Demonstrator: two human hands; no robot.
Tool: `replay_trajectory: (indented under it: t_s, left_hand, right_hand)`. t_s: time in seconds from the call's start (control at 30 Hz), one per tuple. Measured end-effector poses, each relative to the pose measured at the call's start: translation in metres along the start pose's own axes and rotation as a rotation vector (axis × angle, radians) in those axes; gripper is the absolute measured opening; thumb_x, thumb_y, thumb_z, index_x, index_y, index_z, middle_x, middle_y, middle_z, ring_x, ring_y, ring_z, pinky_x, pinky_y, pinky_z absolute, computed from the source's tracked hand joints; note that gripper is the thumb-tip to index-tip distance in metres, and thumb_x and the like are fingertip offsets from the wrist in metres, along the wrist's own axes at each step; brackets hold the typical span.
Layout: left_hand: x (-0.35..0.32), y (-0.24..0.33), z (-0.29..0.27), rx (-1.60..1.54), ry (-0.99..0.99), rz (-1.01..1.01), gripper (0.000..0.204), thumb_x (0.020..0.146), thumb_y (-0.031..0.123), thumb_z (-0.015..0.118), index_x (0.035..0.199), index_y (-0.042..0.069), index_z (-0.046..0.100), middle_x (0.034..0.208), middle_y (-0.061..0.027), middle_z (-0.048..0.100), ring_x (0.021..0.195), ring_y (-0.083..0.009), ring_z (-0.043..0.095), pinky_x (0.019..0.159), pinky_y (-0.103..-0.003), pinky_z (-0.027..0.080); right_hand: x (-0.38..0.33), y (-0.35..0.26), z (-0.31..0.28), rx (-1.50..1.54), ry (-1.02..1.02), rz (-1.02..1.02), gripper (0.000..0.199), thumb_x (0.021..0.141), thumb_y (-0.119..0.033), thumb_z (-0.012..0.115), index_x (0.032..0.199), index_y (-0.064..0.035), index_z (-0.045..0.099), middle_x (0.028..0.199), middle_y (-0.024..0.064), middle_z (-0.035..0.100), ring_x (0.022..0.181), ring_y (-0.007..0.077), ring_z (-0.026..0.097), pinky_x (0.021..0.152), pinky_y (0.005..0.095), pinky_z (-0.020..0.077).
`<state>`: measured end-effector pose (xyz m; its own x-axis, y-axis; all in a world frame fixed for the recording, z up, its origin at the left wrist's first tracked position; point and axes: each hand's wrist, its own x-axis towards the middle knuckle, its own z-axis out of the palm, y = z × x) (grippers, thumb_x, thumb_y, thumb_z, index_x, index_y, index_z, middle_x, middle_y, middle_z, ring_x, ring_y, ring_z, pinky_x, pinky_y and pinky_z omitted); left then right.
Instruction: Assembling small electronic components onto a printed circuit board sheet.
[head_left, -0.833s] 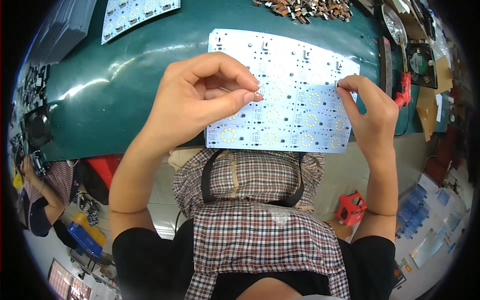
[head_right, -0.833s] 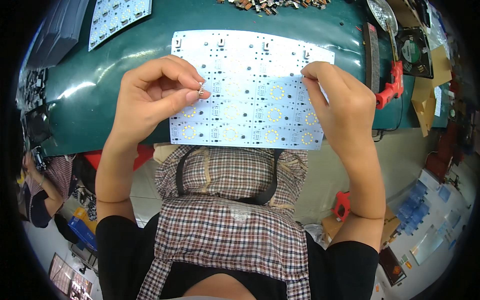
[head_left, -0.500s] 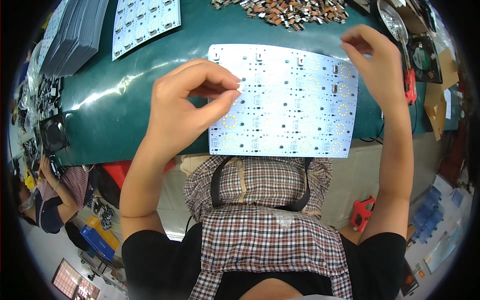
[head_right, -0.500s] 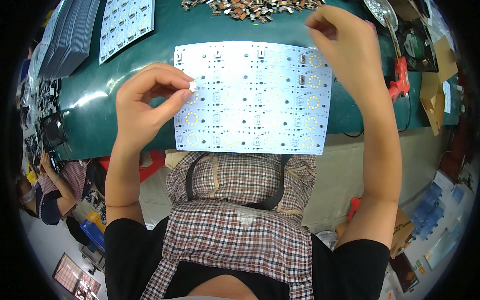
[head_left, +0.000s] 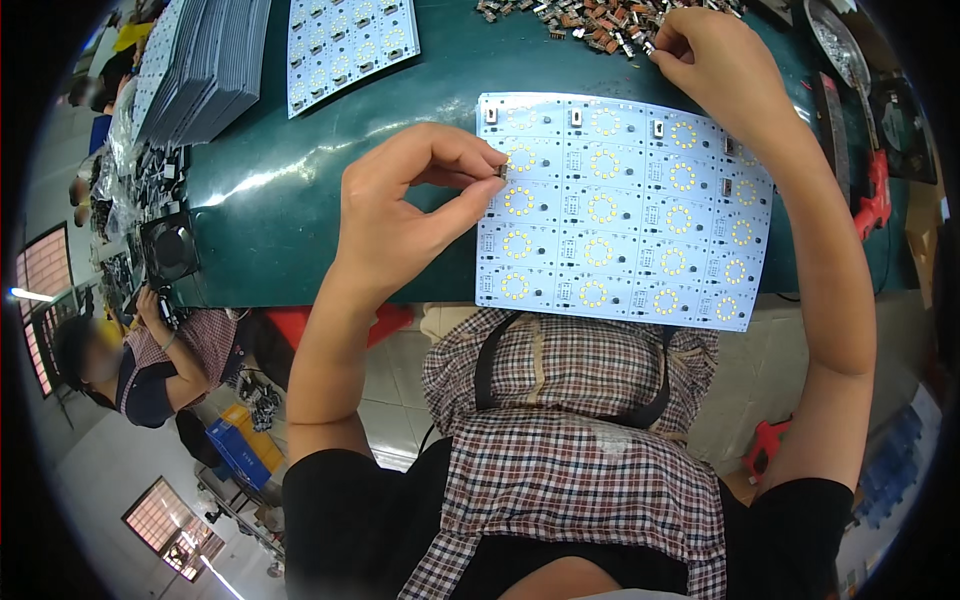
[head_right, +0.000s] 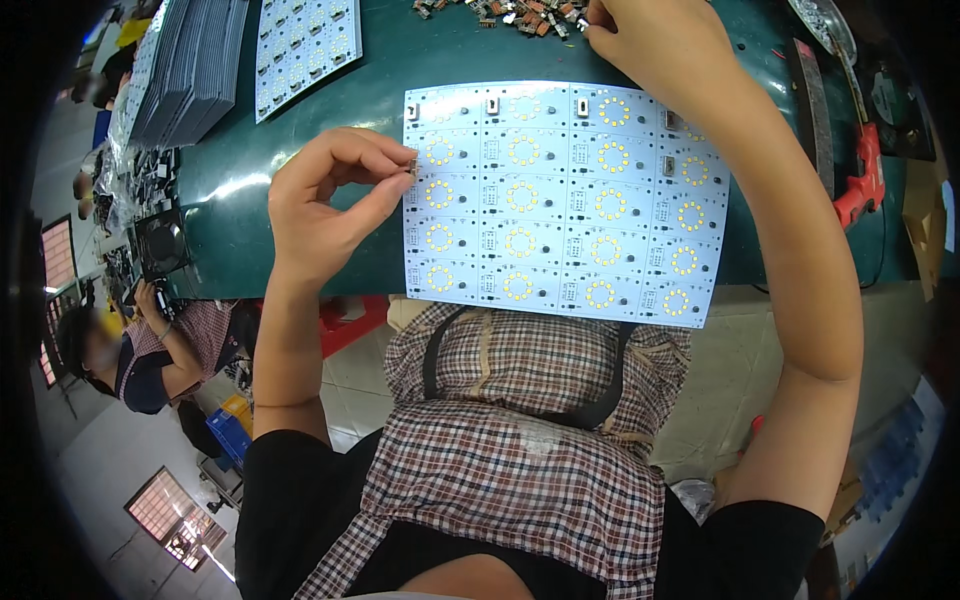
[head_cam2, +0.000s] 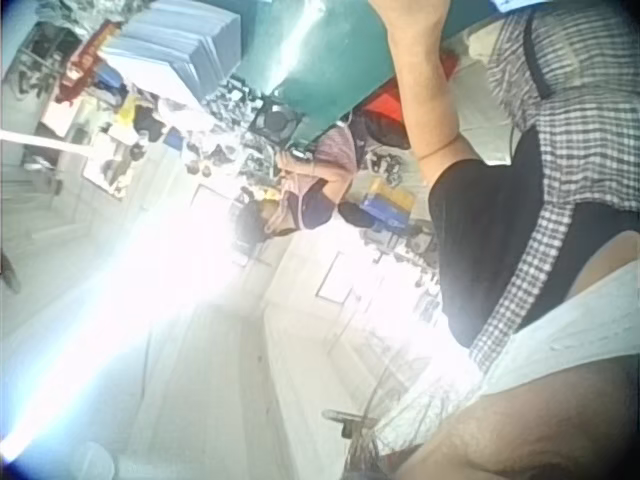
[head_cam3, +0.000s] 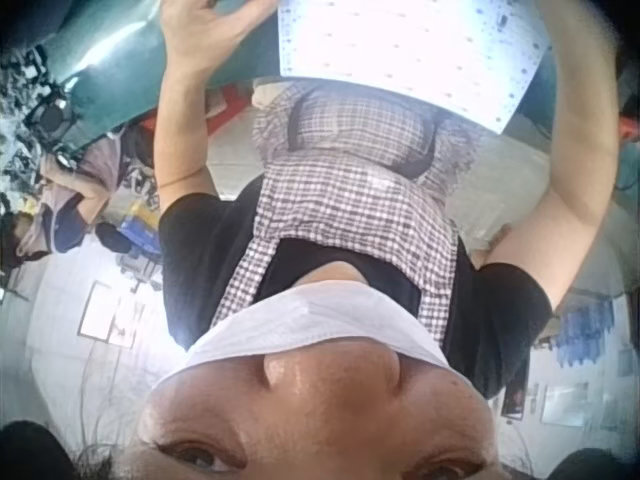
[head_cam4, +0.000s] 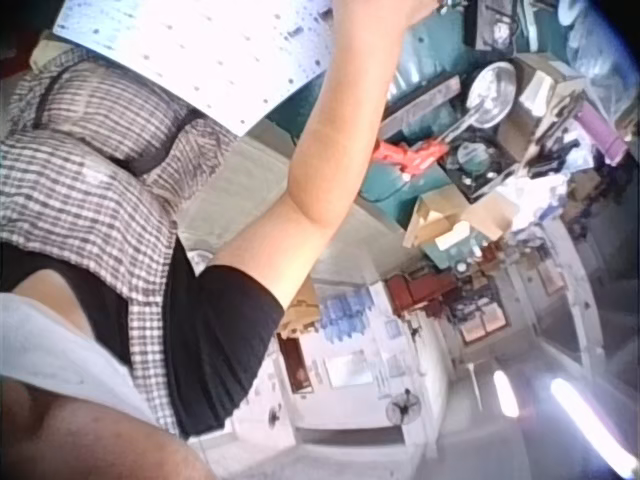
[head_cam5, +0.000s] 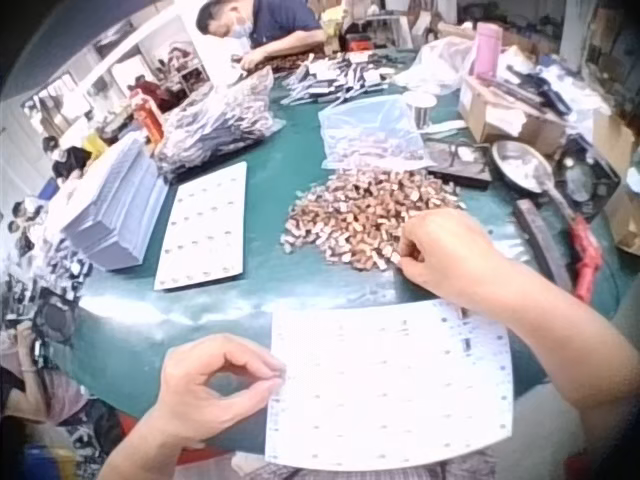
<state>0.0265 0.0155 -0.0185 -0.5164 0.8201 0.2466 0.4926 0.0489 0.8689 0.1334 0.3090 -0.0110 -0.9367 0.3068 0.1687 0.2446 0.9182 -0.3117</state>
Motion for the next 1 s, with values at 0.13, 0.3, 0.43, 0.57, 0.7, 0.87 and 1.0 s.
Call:
replay_trajectory:
  t_s: [0.13,0.3,0.43,0.57,0.7,0.87,1.0]
  left_hand:
    - [0.003,0.003,-0.002,0.031,0.001,0.003,0.013,0.082,-0.006,0.078,0.092,-0.003,0.07,0.095,-0.0095,0.075,0.086,-0.016,0.075,0.075,-0.028,0.063]
    - [0.006,0.005,-0.008,0.098,0.019,-0.021,0.015,0.084,-0.005,0.075,0.098,-0.001,0.075,0.097,-0.0084,0.073,0.084,-0.0157,0.074,0.076,-0.027,0.062]
    - [0.002,-0.004,-0.01,-0.031,0.032,-0.106,0.015,0.085,-0.006,0.074,0.099,-0.001,0.075,0.105,-0.0086,0.071,0.087,-0.0155,0.074,0.079,-0.027,0.062]
    - [-0.001,-0.005,-0.015,-0.203,0.067,-0.272,0.015,0.088,-0.008,0.071,0.103,-0.006,0.073,0.11,-0.0092,0.069,0.094,-0.0162,0.073,0.084,-0.027,0.06]
    - [-0.009,-0.013,-0.019,-0.246,0.098,-0.322,0.016,0.091,-0.008,0.071,0.107,-0.008,0.07,0.108,-0.0098,0.071,0.094,-0.0166,0.073,0.083,-0.024,0.059]
    - [-0.007,-0.007,-0.015,-0.203,0.134,-0.358,0.015,0.094,-0.004,0.07,0.109,-0.006,0.07,0.101,-0.0075,0.073,0.089,-0.014,0.074,0.076,-0.021,0.057]
    - [0.001,-0.009,-0.012,-0.241,0.135,-0.354,0.014,0.095,-0.002,0.07,0.109,-0.005,0.069,0.099,-0.0068,0.073,0.088,-0.0129,0.073,0.077,-0.021,0.057]
  right_hand:
    - [-0.001,0.005,0.002,0.035,0.09,0.076,0.01,0.078,-0.008,0.074,0.082,0.0004,0.072,0.08,0.0192,0.07,0.078,0.0382,0.07,0.072,0.044,0.055]
    - [-0.005,-0.003,-0.012,0.105,0.154,0.027,0.008,0.079,-0.004,0.075,0.085,0.0007,0.072,0.078,0.0183,0.07,0.072,0.0323,0.07,0.066,0.0401,0.0542]
    - [-0.01,-0.014,-0.031,0.41,0.11,0.313,0.007,0.081,0.0,0.076,0.084,0.0028,0.071,0.075,0.0128,0.07,0.066,0.0175,0.068,0.06,0.0327,0.0528]
    - [-0.027,0.044,-0.022,0.826,0.002,0.064,0.021,0.094,-0.01,0.075,0.111,-0.0002,0.072,0.099,0.0046,0.074,0.09,0.0117,0.07,0.083,0.024,0.0548]
    - [-0.045,0.039,-0.033,0.99,-0.122,0.199,0.031,0.099,-0.01,0.067,0.127,0.0046,0.061,0.108,0.0148,0.075,0.097,0.0177,0.075,0.089,0.029,0.0597]
    - [-0.057,0.038,-0.039,1.139,-0.16,0.222,0.031,0.098,-0.009,0.068,0.125,0.0042,0.061,0.111,0.0174,0.075,0.099,0.0196,0.075,0.09,0.0312,0.0607]
    - [-0.058,0.039,-0.039,1.174,-0.151,0.245,0.028,0.094,-0.009,0.073,0.118,0.0037,0.066,0.113,0.0158,0.074,0.103,0.0218,0.074,0.093,0.0328,0.0588]
